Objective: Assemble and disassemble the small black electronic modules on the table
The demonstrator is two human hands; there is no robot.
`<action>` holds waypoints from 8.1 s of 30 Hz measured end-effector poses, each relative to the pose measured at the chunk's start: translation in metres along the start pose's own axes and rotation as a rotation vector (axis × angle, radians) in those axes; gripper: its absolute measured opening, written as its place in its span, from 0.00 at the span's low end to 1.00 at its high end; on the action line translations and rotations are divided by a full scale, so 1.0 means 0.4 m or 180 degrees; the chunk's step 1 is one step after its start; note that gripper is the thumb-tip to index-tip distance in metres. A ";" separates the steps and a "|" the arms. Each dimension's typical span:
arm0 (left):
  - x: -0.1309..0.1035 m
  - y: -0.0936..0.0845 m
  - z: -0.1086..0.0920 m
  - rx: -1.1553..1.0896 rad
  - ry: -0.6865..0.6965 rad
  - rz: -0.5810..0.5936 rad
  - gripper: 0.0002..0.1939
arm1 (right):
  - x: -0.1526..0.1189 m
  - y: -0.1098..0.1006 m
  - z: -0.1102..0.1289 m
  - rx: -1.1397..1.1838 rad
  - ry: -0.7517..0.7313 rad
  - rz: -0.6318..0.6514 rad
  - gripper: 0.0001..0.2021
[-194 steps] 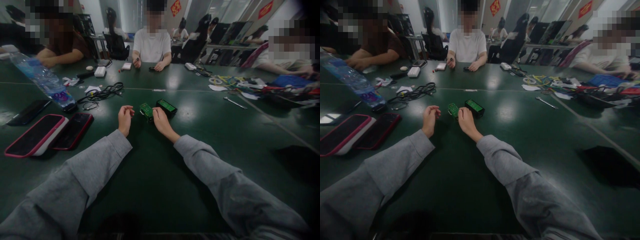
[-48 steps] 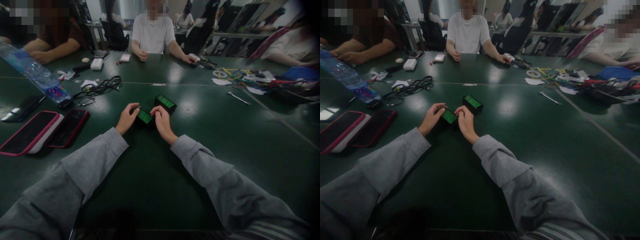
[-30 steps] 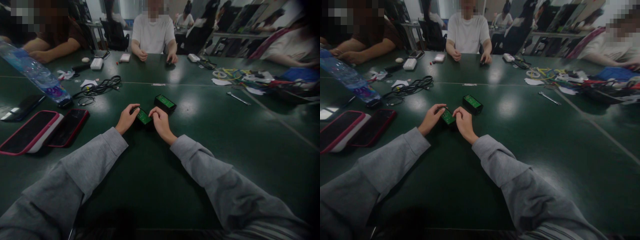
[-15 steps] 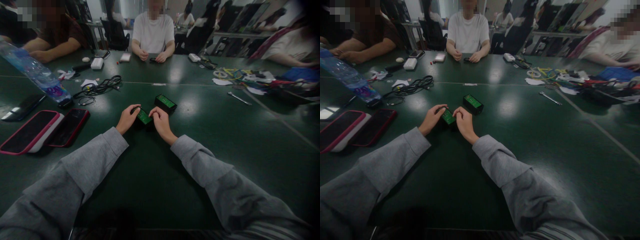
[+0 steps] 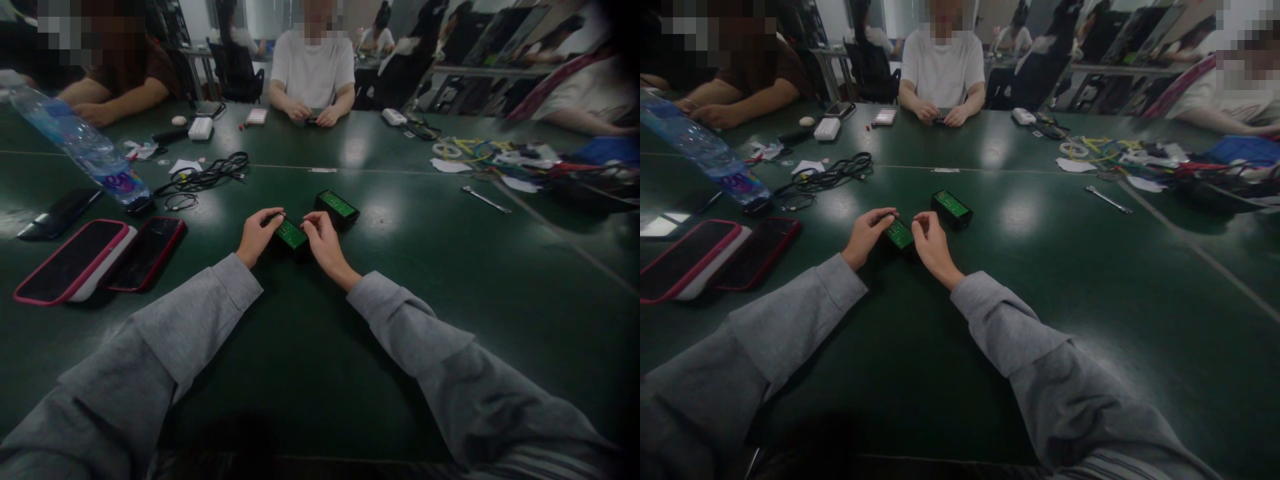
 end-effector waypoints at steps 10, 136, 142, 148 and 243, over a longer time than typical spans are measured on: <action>0.000 -0.015 -0.011 -0.0157 0.0164 -0.0626 0.14 | -0.007 0.012 -0.004 -0.0487 -0.0050 0.0442 0.18; -0.014 0.074 -0.020 0.2029 0.0628 0.1016 0.50 | 0.023 -0.209 -0.035 -0.2361 -0.0148 -0.0040 0.34; -0.013 0.076 -0.026 0.2100 0.0670 0.1032 0.49 | 0.013 -0.191 -0.024 -0.3018 -0.0455 0.0071 0.32; -0.013 0.076 -0.026 0.2105 0.0675 0.1012 0.48 | 0.013 -0.187 -0.026 -0.2837 -0.0520 0.0063 0.29; -0.070 0.015 -0.092 0.3312 0.2066 0.0910 0.20 | -0.002 -0.088 0.006 -0.3332 -0.0208 0.0011 0.27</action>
Point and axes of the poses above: each hand's wrist, its own x-axis towards the middle knuckle, its own y-axis out of the palm, z = x × y, the point moved 3 cm from there along x, towards the middle knuckle, and after that the axes turned 4 degrees about y, right-handed, at the moved point
